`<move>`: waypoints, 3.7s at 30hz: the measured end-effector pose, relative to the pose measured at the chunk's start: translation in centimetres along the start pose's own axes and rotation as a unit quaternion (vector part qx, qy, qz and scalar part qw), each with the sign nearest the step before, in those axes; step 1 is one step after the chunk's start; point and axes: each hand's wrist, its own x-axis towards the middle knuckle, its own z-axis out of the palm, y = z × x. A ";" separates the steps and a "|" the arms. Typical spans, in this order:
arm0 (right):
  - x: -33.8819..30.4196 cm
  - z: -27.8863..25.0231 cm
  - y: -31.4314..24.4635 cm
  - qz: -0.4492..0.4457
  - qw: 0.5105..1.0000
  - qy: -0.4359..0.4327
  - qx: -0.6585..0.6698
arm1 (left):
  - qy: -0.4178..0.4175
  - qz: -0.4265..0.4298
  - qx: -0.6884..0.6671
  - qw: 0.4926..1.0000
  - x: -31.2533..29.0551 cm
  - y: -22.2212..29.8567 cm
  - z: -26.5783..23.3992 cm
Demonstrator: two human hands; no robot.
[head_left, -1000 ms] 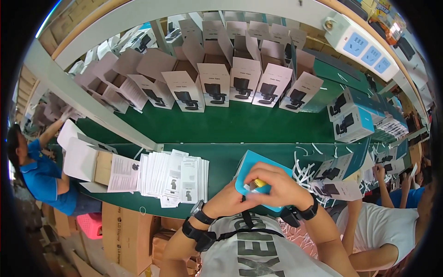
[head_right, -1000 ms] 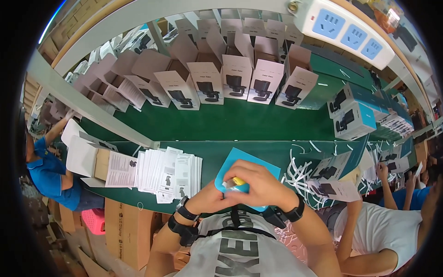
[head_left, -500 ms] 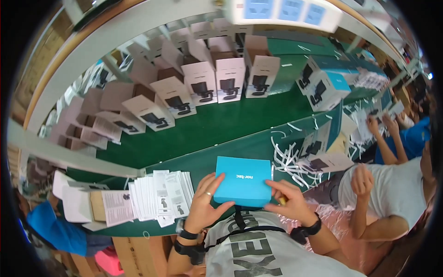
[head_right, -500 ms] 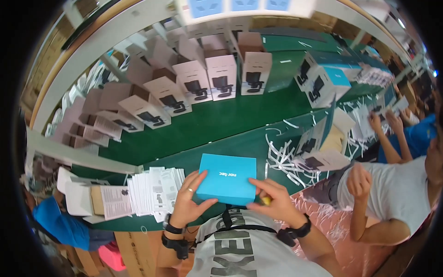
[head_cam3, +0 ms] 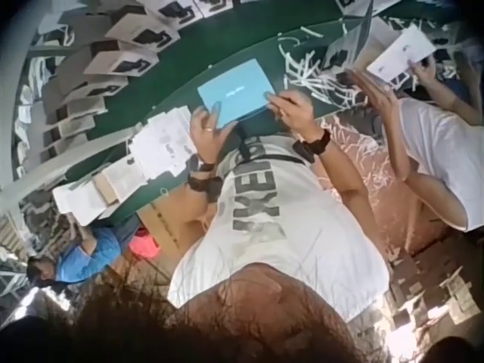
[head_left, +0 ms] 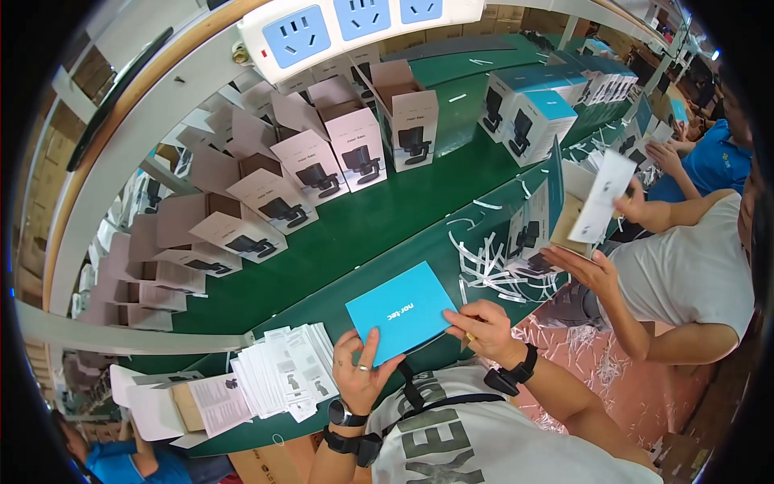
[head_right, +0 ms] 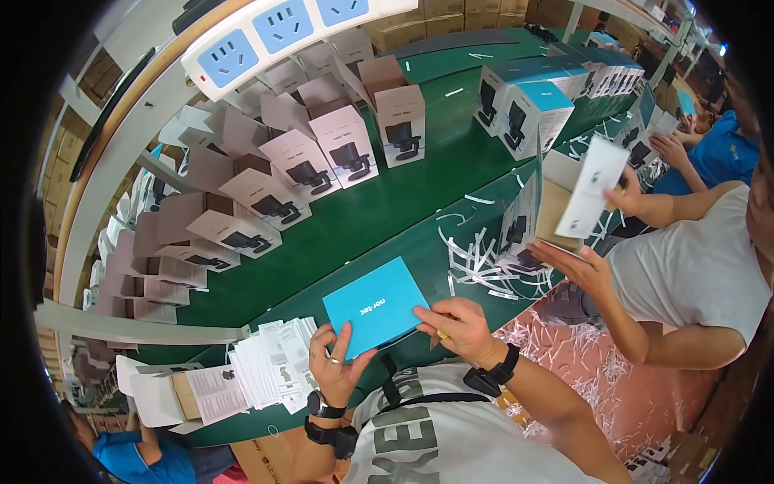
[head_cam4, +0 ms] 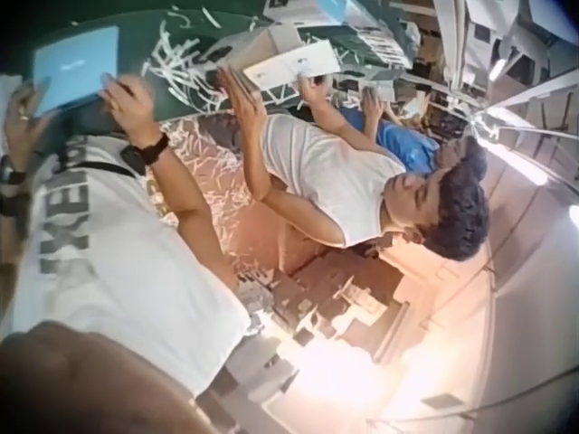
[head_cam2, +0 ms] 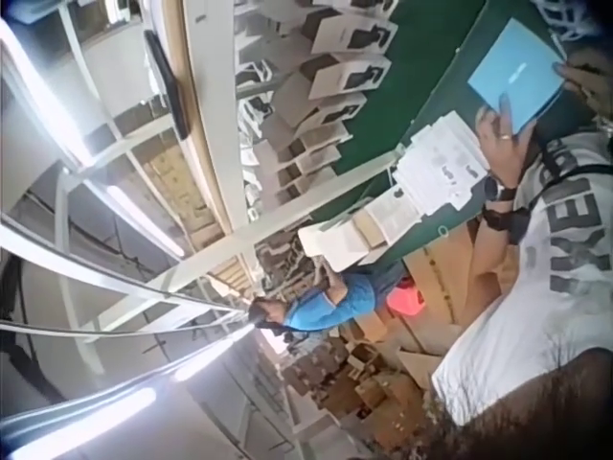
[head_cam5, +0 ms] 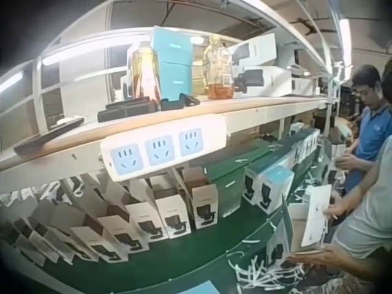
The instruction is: The person places a manual into a white box, applies a sticker to the box flap, and closes it. They then slide the white box into a blue sleeve, apply another sticker to the sleeve, and place the completed package onto a shelf.
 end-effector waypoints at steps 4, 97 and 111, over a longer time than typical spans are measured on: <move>-0.6 -0.3 0.4 0.014 1.000 -0.011 -0.007 | 0.007 0.004 0.010 1.000 0.0 0.4 0.2; 5.4 4.1 -5.2 0.297 0.897 -0.235 0.228 | -0.021 -0.369 0.270 0.889 -12.8 -14.2 -7.5; -7.5 5.3 -1.7 0.452 0.830 -0.276 0.172 | 0.175 -0.070 0.117 0.975 3.3 1.5 -17.5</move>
